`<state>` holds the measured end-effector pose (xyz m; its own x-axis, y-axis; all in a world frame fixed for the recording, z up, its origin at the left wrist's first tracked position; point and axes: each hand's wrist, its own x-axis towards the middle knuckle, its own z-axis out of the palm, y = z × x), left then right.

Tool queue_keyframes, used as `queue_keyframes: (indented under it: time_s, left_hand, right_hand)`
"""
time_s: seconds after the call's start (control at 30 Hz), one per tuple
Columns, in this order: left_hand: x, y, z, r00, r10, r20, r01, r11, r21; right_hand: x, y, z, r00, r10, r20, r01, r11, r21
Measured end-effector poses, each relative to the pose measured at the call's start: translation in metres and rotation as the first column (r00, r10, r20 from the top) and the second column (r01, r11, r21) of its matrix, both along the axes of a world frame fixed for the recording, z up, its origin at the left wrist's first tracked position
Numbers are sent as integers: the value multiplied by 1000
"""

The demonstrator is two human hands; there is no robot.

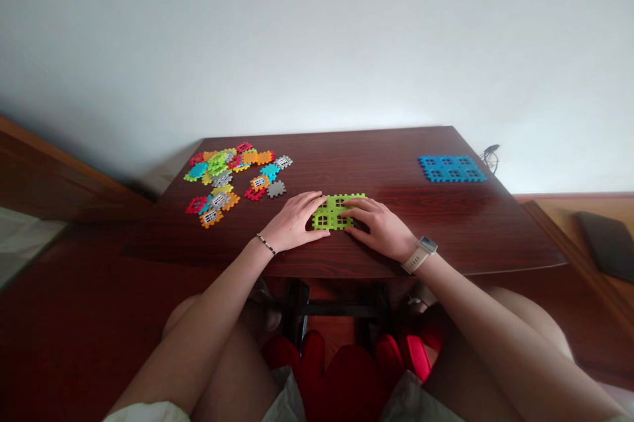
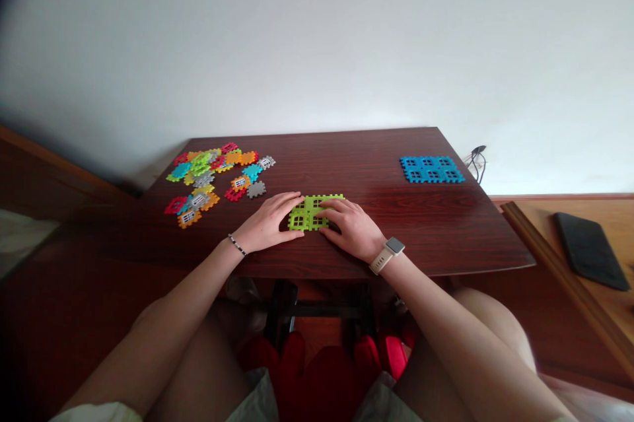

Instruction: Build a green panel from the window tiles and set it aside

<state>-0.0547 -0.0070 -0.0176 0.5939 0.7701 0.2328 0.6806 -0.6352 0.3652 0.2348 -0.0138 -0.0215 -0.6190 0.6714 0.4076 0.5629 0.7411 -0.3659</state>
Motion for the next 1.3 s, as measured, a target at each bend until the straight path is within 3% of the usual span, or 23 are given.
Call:
queue_keyframes:
  time_s: [0.43, 1.3]
  left_hand:
    - [1, 3, 3, 999, -21, 28, 21, 1000, 18]
    - [11, 1, 3, 998, -28, 56, 25, 998, 51]
  right_hand:
    - [1, 0, 5, 1000, 17, -11, -18, 998, -52]
    - [4, 2, 4, 1000, 15, -14, -15, 999, -40]
